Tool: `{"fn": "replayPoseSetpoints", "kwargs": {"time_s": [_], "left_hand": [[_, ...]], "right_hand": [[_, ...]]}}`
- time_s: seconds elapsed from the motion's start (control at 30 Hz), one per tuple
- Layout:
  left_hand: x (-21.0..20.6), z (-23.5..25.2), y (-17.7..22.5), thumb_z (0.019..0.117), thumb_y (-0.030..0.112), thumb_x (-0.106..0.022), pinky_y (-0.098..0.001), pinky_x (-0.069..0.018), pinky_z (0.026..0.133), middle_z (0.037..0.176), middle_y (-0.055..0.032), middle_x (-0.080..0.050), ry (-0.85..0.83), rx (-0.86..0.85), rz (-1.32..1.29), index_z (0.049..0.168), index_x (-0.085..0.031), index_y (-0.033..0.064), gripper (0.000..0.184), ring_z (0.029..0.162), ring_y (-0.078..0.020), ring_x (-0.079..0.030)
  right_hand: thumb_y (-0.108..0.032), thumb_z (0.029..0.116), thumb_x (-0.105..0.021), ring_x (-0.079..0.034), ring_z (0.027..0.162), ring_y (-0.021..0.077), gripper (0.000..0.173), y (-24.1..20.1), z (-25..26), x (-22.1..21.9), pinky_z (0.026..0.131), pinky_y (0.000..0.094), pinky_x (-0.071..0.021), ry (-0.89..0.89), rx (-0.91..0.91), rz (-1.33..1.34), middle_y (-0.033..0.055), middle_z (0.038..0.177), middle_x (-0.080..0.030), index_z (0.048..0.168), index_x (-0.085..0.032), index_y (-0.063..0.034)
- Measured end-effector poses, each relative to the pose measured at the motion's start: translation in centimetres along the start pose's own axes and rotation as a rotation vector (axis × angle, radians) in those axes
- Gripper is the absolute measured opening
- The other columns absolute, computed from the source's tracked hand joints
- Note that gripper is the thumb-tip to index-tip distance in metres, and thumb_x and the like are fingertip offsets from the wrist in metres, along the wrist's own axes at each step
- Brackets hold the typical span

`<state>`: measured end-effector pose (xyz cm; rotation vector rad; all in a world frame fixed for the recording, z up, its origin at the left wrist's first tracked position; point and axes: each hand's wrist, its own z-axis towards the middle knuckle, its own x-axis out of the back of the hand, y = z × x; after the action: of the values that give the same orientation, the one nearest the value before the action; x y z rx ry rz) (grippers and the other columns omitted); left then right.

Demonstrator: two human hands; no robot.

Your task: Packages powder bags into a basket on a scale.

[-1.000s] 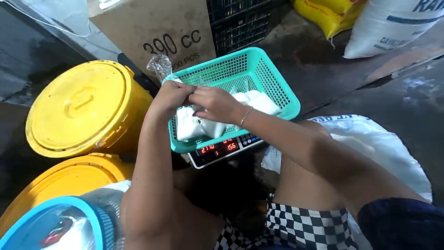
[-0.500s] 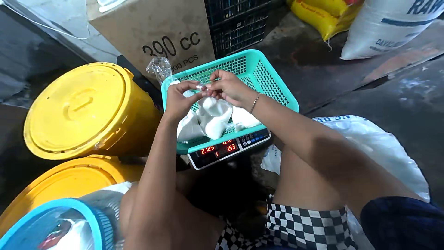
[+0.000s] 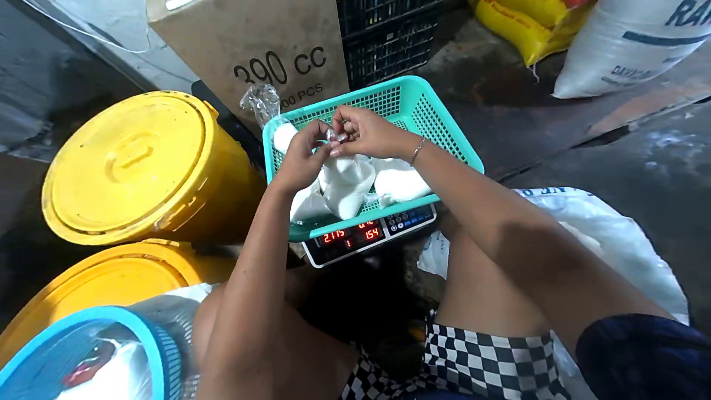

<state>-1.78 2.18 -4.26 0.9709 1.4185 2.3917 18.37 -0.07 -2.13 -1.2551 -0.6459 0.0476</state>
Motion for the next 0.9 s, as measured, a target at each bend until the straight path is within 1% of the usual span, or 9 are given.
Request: {"fn": "replayPoseSetpoints", "kwargs": {"time_s": [0.1, 0.23, 0.33, 0.4, 0.5, 0.6, 0.67, 0.77, 0.9], "left_hand": [[-0.9, 0.1, 0.0, 0.0964, -0.003, -0.057, -0.0216, -0.0558, 0.079, 0.094, -0.0007, -0.065, 0.106, 0.094, -0.13, 0.106, -0.058, -0.002, 0.009, 0.083, -0.0014, -0.064], [-2.8, 0.2, -0.5, 0.0944, -0.003, -0.061, -0.0211, -0.0556, 0.071, 0.088, -0.0003, -0.067, 0.345, 0.178, -0.176, 0.104, -0.064, -0.003, 0.01, 0.074, -0.0017, -0.063], [-4.5, 0.2, -0.2, 0.0946, -0.003, -0.061, -0.0201, -0.0532, 0.068, 0.088, -0.0027, -0.067, 0.531, 0.283, -0.21, 0.109, -0.063, -0.0053, 0.015, 0.071, -0.0021, -0.061], [-4.7, 0.3, -0.2, 0.0952, -0.004, -0.06, -0.0189, -0.0524, 0.066, 0.087, -0.002, -0.066, 0.582, 0.319, -0.226, 0.11, -0.064, -0.0054, 0.016, 0.07, -0.0013, -0.06], [-4.2, 0.3, -0.4, 0.0965, -0.003, -0.061, -0.0178, -0.0517, 0.063, 0.085, 0.0, -0.066, 0.541, 0.33, -0.28, 0.11, -0.064, -0.0036, 0.014, 0.067, -0.0008, -0.059], [-4.1, 0.2, -0.3, 0.0961, -0.003, -0.062, -0.0176, -0.0514, 0.061, 0.086, 0.0011, -0.067, 0.498, 0.316, -0.304, 0.109, -0.064, -0.0018, 0.013, 0.066, -0.0006, -0.06], [-4.1, 0.3, -0.3, 0.0961, -0.003, -0.061, -0.0171, -0.0506, 0.059, 0.084, 0.0015, -0.066, 0.471, 0.308, -0.315, 0.108, -0.063, -0.0007, 0.012, 0.064, -0.0004, -0.059], [-3.9, 0.4, -0.3, 0.0986, -0.001, -0.058, -0.017, -0.0507, 0.062, 0.087, 0.0027, -0.063, 0.405, 0.276, -0.315, 0.108, -0.058, 0.0014, 0.01, 0.067, 0.0004, -0.058], [-3.8, 0.3, -0.2, 0.1022, 0.003, -0.055, -0.0215, -0.0551, 0.075, 0.095, 0.0009, -0.068, 0.271, 0.182, -0.303, 0.123, -0.053, -0.001, 0.022, 0.081, -0.0023, -0.065]], "right_hand": [[-0.003, 0.0929, -0.072, -0.06, 0.076, 0.0093, 0.022, 0.2, 0.3, 0.1, 0.074, 0.0256, -0.0531, -0.001, -0.02, -0.003, 0.0095, 0.087, -0.062, 0.104, -0.055, 0.0052], [-0.009, 0.0958, -0.071, -0.056, 0.067, 0.0065, 0.018, 0.9, 0.1, -0.5, 0.064, 0.0234, -0.049, 0.136, -0.062, 0.014, 0.006, 0.082, -0.061, 0.1, -0.059, 0.0032], [-0.008, 0.0924, -0.074, -0.059, 0.07, 0.0082, 0.017, 1.1, 0.0, -1.1, 0.067, 0.025, -0.052, 0.214, -0.053, -0.014, 0.0076, 0.084, -0.065, 0.098, -0.066, 0.0049], [-0.007, 0.0924, -0.074, -0.062, 0.072, 0.0087, 0.014, 0.9, -0.2, -1.4, 0.07, 0.0255, -0.0536, 0.236, -0.062, -0.011, 0.0083, 0.085, -0.067, 0.097, -0.069, 0.0048], [-0.005, 0.0955, -0.07, -0.065, 0.068, 0.0074, 0.013, 0.2, -0.4, -1.5, 0.069, 0.0234, -0.0577, 0.289, -0.216, 0.197, 0.0064, 0.082, -0.067, 0.1, -0.067, 0.0063], [-0.006, 0.0981, -0.067, -0.065, 0.071, 0.0068, 0.022, 0.2, -0.2, -1.4, 0.069, 0.0227, -0.0577, 0.329, -0.273, 0.377, 0.0063, 0.087, -0.066, 0.115, -0.059, 0.0054], [-0.005, 0.0989, -0.065, -0.063, 0.073, 0.0058, 0.014, 0.5, -0.1, -1.3, 0.07, 0.0217, -0.0563, 0.351, -0.214, 0.335, 0.0057, 0.091, -0.065, 0.109, -0.064, 0.0051], [-0.005, 0.0979, -0.066, -0.063, 0.074, 0.006, 0.01, 0.5, 0.1, -1.0, 0.072, 0.0227, -0.0558, 0.389, -0.106, 0.118, 0.0062, 0.088, -0.067, 0.1, -0.068, 0.004], [-0.008, 0.0976, -0.067, -0.063, 0.075, 0.0071, 0.013, -0.1, 0.1, 0.0, 0.073, 0.0241, -0.055, 0.46, -0.017, -0.04, 0.0079, 0.089, -0.068, 0.101, -0.069, 0.0045]]}}
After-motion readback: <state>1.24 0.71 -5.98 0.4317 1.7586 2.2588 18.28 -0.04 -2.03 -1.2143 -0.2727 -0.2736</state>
